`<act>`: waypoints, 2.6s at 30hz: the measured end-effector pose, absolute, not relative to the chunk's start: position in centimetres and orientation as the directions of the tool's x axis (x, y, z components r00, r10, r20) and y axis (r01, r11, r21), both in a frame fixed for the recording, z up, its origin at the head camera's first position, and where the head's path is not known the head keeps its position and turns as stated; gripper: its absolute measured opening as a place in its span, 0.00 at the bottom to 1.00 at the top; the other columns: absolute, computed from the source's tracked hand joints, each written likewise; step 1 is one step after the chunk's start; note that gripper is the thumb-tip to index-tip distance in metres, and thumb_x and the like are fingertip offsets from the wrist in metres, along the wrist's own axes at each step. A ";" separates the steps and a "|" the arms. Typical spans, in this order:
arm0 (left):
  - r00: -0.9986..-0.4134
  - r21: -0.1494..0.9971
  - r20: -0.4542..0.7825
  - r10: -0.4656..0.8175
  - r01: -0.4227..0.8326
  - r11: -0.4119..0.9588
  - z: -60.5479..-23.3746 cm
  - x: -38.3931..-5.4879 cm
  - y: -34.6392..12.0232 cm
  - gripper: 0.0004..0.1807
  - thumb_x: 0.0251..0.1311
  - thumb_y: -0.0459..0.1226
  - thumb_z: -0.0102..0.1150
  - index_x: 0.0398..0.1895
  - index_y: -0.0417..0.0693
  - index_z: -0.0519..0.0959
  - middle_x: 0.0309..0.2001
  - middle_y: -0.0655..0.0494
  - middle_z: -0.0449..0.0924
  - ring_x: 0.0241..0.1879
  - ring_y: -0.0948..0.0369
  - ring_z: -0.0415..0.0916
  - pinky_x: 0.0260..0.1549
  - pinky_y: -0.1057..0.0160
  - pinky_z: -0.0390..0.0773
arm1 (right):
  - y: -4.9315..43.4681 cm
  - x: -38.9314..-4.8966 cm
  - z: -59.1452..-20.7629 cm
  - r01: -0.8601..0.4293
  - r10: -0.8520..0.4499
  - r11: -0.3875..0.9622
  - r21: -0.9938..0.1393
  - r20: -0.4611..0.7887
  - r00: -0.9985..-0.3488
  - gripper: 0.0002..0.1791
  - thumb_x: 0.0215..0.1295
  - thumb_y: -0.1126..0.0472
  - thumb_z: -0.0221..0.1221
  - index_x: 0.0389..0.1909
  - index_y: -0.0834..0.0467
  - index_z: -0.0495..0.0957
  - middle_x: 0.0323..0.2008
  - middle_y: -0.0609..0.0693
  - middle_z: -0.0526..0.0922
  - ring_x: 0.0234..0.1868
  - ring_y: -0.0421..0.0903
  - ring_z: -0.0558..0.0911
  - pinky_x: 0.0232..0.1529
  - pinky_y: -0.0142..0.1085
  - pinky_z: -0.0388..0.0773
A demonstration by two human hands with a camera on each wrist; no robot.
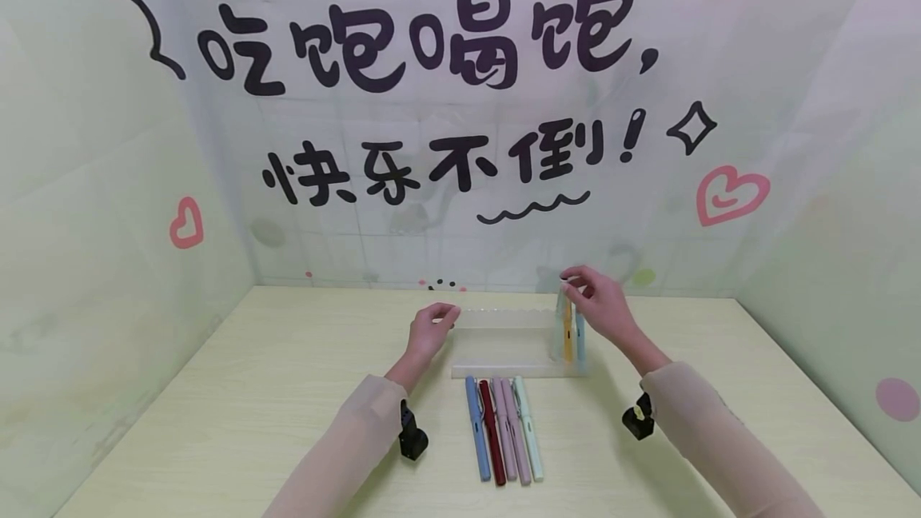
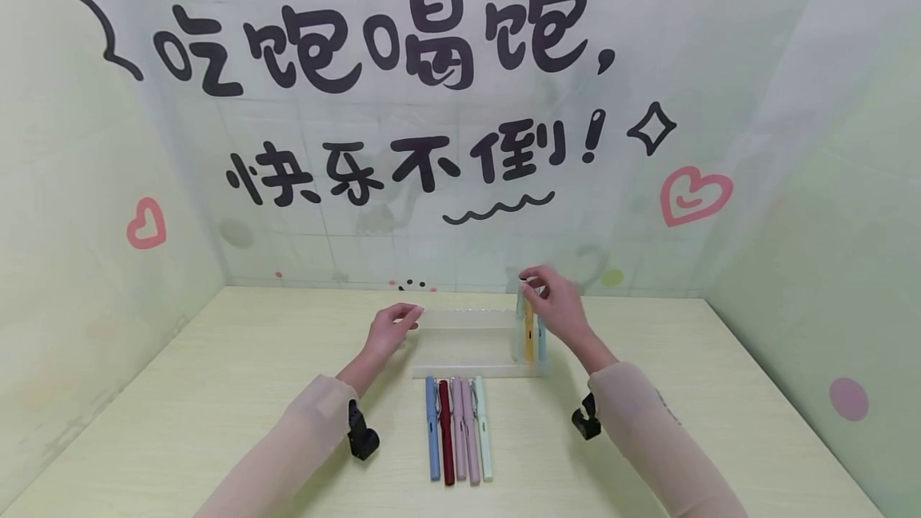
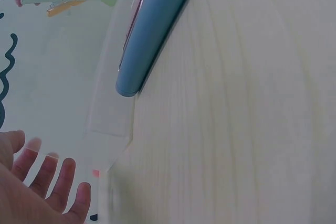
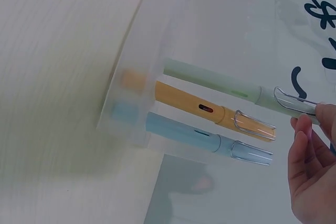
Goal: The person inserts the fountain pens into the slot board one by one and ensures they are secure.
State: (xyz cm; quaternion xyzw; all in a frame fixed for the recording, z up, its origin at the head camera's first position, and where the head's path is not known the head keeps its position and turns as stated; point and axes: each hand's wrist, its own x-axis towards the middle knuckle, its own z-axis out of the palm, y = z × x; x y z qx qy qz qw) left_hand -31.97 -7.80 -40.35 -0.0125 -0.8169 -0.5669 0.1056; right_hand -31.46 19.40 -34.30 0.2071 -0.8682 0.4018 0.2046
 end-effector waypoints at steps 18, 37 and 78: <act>-0.979 0.927 0.177 -0.105 0.130 0.353 -40.6 -32.2 -7.8 0.13 0.59 0.40 0.53 0.39 0.38 0.78 0.35 0.50 0.77 0.33 0.56 0.74 0.33 0.59 0.72 | 19.3 -31.7 -35.0 -0.532 -0.278 0.576 -0.620 0.463 -0.841 0.08 0.61 0.66 0.54 0.40 0.61 0.75 0.30 0.54 0.79 0.20 0.46 0.73 0.19 0.35 0.72; -0.978 0.921 0.187 -0.097 0.140 0.363 -40.6 -32.1 -7.9 0.14 0.59 0.41 0.53 0.39 0.38 0.77 0.36 0.49 0.77 0.33 0.56 0.75 0.33 0.60 0.73 | 18.8 -31.8 -36.2 -0.560 -0.241 0.548 -0.622 0.523 -0.817 0.11 0.58 0.66 0.55 0.43 0.63 0.75 0.17 0.49 0.71 0.15 0.41 0.66 0.15 0.33 0.64; -0.982 0.923 0.171 -0.077 0.132 0.362 -40.6 -32.4 -8.2 0.16 0.59 0.43 0.52 0.40 0.39 0.77 0.34 0.52 0.77 0.33 0.58 0.74 0.32 0.62 0.73 | 17.7 -32.8 -36.3 -0.313 -0.077 0.523 -0.793 0.322 -0.944 0.16 0.61 0.64 0.53 0.50 0.63 0.72 0.12 0.60 0.70 0.15 0.59 0.70 0.12 0.33 0.60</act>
